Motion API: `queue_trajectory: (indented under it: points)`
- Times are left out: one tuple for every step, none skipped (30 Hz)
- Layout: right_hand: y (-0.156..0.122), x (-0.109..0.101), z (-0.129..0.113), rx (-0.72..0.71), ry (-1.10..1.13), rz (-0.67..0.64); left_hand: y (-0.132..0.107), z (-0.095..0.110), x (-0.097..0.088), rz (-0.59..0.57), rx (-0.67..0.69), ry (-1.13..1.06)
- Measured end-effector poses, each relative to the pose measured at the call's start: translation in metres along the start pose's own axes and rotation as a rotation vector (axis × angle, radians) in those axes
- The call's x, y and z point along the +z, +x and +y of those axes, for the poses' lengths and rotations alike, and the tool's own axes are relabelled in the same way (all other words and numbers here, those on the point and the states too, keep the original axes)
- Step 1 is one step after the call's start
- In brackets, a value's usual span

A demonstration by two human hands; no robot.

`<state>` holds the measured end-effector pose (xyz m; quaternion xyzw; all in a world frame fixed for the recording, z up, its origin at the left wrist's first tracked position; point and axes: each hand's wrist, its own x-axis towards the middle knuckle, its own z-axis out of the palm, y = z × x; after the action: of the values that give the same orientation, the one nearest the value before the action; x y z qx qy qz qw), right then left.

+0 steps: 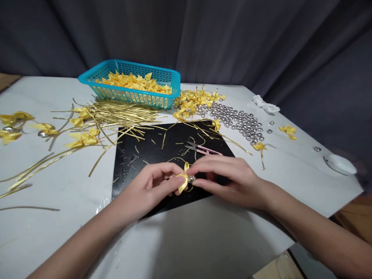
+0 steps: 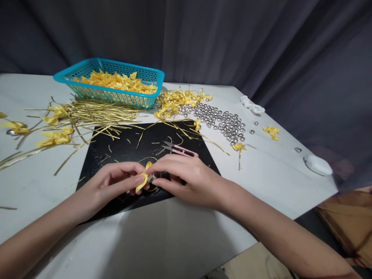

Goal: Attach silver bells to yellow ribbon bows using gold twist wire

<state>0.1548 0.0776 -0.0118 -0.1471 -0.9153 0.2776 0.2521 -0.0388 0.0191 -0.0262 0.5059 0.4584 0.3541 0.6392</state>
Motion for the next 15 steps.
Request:
queue_trajectory:
  points:
    - [-0.001,0.002,-0.001,0.019,0.008,0.01,0.0,0.0,0.0,-0.001,-0.001,0.0]
    - [-0.001,0.004,-0.002,0.043,0.022,0.023,0.0,0.001,0.0,0.002,-0.003,-0.001]
    - [-0.002,0.006,-0.003,0.075,0.049,0.044,-0.001,0.002,0.0,0.002,-0.006,0.0]
    - [-0.002,0.008,-0.004,0.113,0.092,0.068,-0.001,0.002,0.001,0.001,-0.009,0.005]
    - [-0.002,0.01,-0.005,0.16,0.147,0.09,-0.001,0.003,0.002,-0.004,-0.01,0.015]
    - [-0.002,0.012,-0.006,0.211,0.208,0.113,-0.001,0.003,0.002,-0.012,-0.01,0.032]
    - [-0.002,0.014,-0.007,0.266,0.263,0.125,-0.002,0.003,0.003,-0.017,-0.008,0.053]
    - [-0.002,0.016,-0.008,0.321,0.303,0.133,-0.002,0.003,0.004,-0.018,-0.004,0.075]
    - [-0.002,0.017,-0.009,0.366,0.324,0.132,-0.002,0.003,0.004,-0.015,-0.002,0.095]
    - [-0.002,0.017,-0.009,0.394,0.328,0.123,-0.002,0.002,0.004,-0.009,0.0,0.109]
    - [-0.002,0.017,-0.009,0.405,0.318,0.114,-0.002,0.002,0.004,-0.003,-0.001,0.116]
    - [-0.002,0.017,-0.009,0.395,0.297,0.101,-0.002,0.001,0.004,-0.003,-0.002,0.12]
    - [-0.002,0.016,-0.008,0.364,0.266,0.091,-0.002,0.0,0.004,-0.009,0.0,0.123]
    - [-0.002,0.014,-0.007,0.319,0.225,0.083,-0.002,0.0,0.003,-0.019,0.004,0.129]
    - [-0.002,0.012,-0.006,0.27,0.18,0.077,-0.002,-0.001,0.003,-0.032,0.007,0.137]
